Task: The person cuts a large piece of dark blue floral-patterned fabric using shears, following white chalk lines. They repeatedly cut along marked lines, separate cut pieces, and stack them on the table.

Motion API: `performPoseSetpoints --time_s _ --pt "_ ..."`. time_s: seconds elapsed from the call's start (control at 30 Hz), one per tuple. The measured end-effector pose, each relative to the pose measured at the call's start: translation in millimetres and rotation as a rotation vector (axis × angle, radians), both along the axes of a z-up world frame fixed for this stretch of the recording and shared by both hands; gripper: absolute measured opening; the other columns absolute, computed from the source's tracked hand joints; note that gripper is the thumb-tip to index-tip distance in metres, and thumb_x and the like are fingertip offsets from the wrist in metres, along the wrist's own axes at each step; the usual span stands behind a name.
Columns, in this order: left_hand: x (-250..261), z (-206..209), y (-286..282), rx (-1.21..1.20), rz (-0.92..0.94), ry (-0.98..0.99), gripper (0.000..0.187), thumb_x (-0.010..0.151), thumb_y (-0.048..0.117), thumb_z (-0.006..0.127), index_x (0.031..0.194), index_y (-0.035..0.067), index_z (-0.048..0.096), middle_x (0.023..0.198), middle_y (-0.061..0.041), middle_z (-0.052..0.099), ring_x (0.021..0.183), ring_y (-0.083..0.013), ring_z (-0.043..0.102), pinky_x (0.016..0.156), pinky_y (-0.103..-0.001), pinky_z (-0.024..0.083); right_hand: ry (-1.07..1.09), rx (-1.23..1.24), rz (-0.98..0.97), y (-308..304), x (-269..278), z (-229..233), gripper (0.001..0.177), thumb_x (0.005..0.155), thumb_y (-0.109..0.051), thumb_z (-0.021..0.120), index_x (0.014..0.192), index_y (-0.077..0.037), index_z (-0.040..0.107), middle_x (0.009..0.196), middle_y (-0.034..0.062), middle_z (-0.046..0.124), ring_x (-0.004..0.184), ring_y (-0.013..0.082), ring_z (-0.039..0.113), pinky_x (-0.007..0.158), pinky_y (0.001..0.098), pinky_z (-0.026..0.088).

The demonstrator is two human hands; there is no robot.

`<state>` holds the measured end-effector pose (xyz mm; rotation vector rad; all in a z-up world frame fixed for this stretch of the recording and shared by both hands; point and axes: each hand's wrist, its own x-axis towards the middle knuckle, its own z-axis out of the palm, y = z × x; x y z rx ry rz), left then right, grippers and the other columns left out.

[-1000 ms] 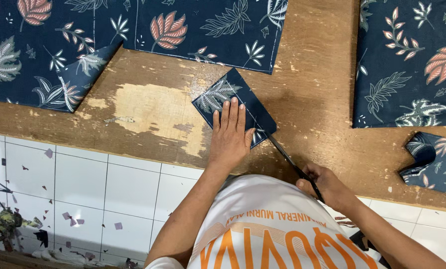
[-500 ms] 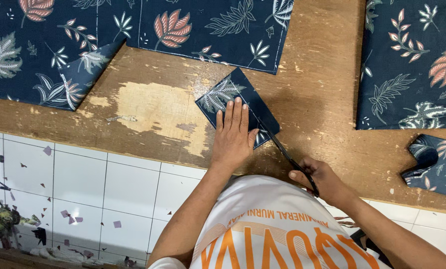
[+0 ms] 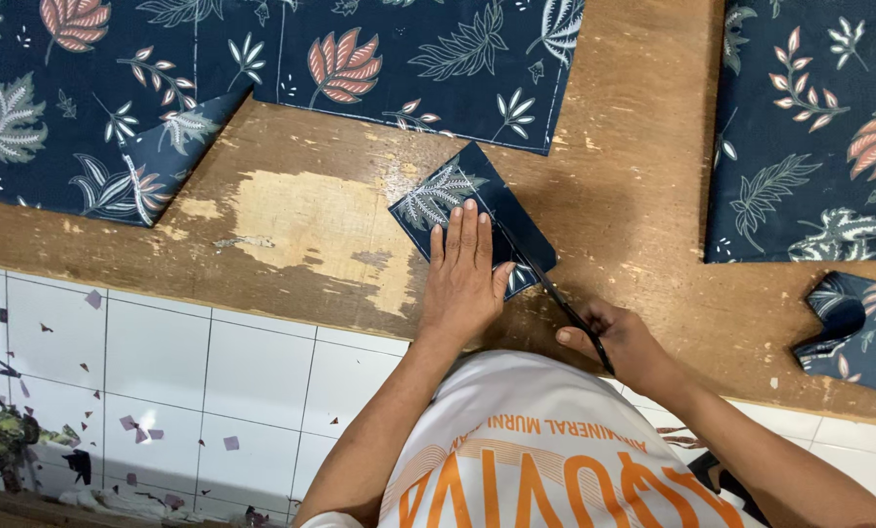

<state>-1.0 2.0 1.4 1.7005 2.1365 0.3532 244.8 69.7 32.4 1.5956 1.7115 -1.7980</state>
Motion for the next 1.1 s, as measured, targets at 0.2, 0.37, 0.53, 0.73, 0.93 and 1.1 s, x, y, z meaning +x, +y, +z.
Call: performPoseSetpoints --time_s 0.2,0.37,0.53,0.73,0.93,1.1 --pt "-4 3 2 -0.003 -0.003 -0.002 0.080 0.102 0.047 0.047 0.156 -0.008 0.026 0.167 -0.026 0.016 0.157 -0.0360 0.014 0.126 -0.055 0.011 0.020 0.081 0.069 12 -11 -7 0.037 0.080 -0.036 0.083 0.084 -0.002 0.068 0.065 0.0019 0.056 0.061 0.0120 0.048 0.053 0.0304 0.041" --pt "-4 4 2 -0.003 -0.012 0.006 0.081 0.102 0.048 0.048 0.156 -0.009 0.027 0.167 -0.027 0.016 0.157 -0.0373 0.015 0.126 -0.055 0.012 0.068 0.149 0.103 14 -22 -12 0.038 0.083 -0.038 0.081 0.083 -0.002 0.065 0.064 0.0016 0.056 0.061 0.0110 0.049 0.052 0.0293 0.043" --pt "-4 6 1 0.005 -0.005 -0.003 0.081 0.102 0.048 0.048 0.156 -0.009 0.027 0.167 -0.026 0.017 0.157 -0.0378 0.015 0.125 -0.056 0.013 0.077 0.111 0.083 17 -26 -5 0.038 0.084 -0.038 0.079 0.082 -0.002 0.067 0.063 0.0020 0.056 0.059 0.0110 0.048 0.051 0.0308 0.040" --pt "-5 8 2 -0.016 0.006 -0.035 0.080 0.103 0.048 0.047 0.156 -0.008 0.027 0.168 -0.027 0.016 0.158 -0.0370 0.014 0.126 -0.055 0.012 0.118 0.099 0.067 27 -51 -8 0.038 0.085 -0.037 0.080 0.084 -0.003 0.065 0.063 -0.0001 0.054 0.057 0.0096 0.047 0.049 0.0288 0.040" --pt "-6 9 3 0.026 0.002 -0.035 0.078 0.103 0.045 0.049 0.155 -0.010 0.029 0.166 -0.029 0.020 0.157 -0.0387 0.017 0.125 -0.056 0.013 0.124 -0.121 -0.064 25 -54 -4 0.031 0.087 -0.034 0.073 0.089 -0.005 0.061 0.057 0.0039 0.056 0.044 0.0125 0.049 0.040 0.0294 0.038" --pt "-6 12 3 0.054 0.009 -0.048 0.077 0.099 0.041 0.057 0.152 -0.010 0.034 0.165 -0.030 0.024 0.155 -0.0406 0.022 0.124 -0.057 0.017 0.209 -0.023 -0.007 33 -68 -15 0.034 0.090 -0.034 0.077 0.088 -0.003 0.064 0.063 0.0006 0.059 0.053 0.0075 0.051 0.046 0.0260 0.040"
